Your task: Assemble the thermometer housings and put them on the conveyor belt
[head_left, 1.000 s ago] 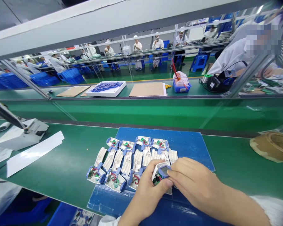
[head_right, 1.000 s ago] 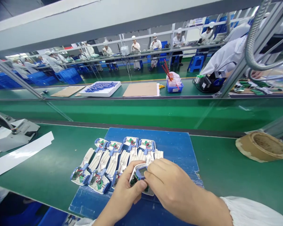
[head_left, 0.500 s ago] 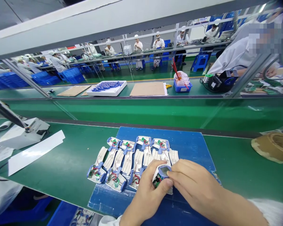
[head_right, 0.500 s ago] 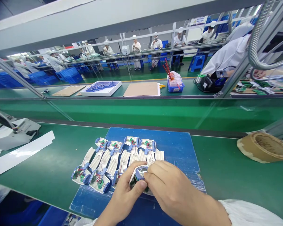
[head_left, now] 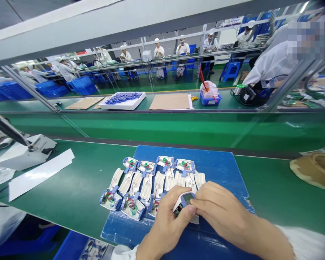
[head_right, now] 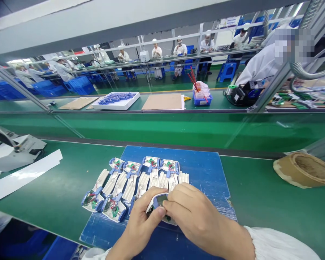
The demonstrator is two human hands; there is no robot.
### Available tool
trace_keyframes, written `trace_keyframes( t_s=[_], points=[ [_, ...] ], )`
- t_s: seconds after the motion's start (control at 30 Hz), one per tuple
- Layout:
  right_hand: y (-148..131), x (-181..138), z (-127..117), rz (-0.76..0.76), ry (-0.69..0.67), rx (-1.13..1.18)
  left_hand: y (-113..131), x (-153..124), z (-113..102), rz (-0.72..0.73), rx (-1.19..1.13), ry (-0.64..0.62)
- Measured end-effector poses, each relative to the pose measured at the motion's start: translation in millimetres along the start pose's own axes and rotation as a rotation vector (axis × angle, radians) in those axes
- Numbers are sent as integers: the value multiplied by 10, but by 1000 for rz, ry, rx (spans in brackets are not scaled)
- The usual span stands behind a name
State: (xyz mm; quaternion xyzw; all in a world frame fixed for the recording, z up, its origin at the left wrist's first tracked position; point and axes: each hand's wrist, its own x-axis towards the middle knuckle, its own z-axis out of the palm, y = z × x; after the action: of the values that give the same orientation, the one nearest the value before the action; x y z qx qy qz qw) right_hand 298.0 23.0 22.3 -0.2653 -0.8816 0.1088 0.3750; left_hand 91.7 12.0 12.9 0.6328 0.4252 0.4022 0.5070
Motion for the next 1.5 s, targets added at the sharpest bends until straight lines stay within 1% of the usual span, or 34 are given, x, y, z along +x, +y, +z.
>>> trace_keyframes(
  t_s=[0.03, 0.1, 0.17, 0.23, 0.27, 0.33, 0.43, 0.57, 0.6, 0.67, 0.73, 0.77, 0.8, 0.87, 0.93, 0.97, 1.03, 1.1, 1.2, 1.27, 1.3, 1.33, 1.4, 1.5],
  points=[
    [22, 7, -3, 12, 2, 15, -12, 9, 9, -44, -40, 1],
    [81, 18, -24, 62, 2, 8, -33, 50, 26, -178, -172, 26],
    [166, 17, -54, 120, -27, -93, -38, 122, 29, -304, -328, 116],
    [274, 3, -78, 150, -87, -244, -26, 210, 13, -371, -444, 220],
    [333, -4, -85, 141, -112, -304, -16, 253, 0, -390, -483, 245],
    [444, -7, -91, 118, -131, -339, -2, 330, -28, -413, -535, 232],
    [548, 32, -105, 147, -152, -262, -8, 420, -55, -407, -552, 216],
    [664, 150, -165, 234, -278, -162, -3, 520, -85, -401, -546, 180],
    [741, 182, -197, 285, -315, -155, 12, 538, -98, -403, -554, 172],
    [998, 228, -301, 446, -354, -204, 55, 550, -136, -384, -565, 222],
    [1372, 229, -474, 661, -334, -331, 94, 512, -190, -330, -498, 323],
    [1578, 206, -582, 769, -310, -402, 104, 470, -220, -310, -414, 352],
    [1777, 168, -698, 869, -303, -461, 105, 415, -248, -303, -307, 348],
    [2097, 62, -910, 1042, -313, -558, 77, 278, -293, -291, -102, 261],
    [2248, -46, -1029, 1124, -330, -622, 20, 137, -311, -251, 16, 171],
    [2248, -87, -1034, 1121, -332, -643, -12, 77, -310, -219, 45, 152],
    [2100, -137, -928, 1016, -336, -641, -68, -12, -297, -170, 89, 161],
    [1794, -157, -703, 804, -381, -557, -102, -54, -283, -153, 131, 190],
    [1226, -181, -333, 420, -536, -341, -110, -61, -272, -136, 178, 226],
    [925, -204, -174, 220, -611, -261, -102, -56, -264, -124, 190, 236],
    [825, -215, -131, 132, -628, -265, -97, -54, -257, -118, 191, 235],
    [759, -224, -109, 54, -632, -292, -93, -54, -247, -108, 189, 234],
    [717, -239, -104, -66, -619, -381, -88, -58, -221, -96, 186, 228],
    [786, -263, -128, -137, -586, -446, -84, -75, -183, -86, 188, 220]
  ],
)
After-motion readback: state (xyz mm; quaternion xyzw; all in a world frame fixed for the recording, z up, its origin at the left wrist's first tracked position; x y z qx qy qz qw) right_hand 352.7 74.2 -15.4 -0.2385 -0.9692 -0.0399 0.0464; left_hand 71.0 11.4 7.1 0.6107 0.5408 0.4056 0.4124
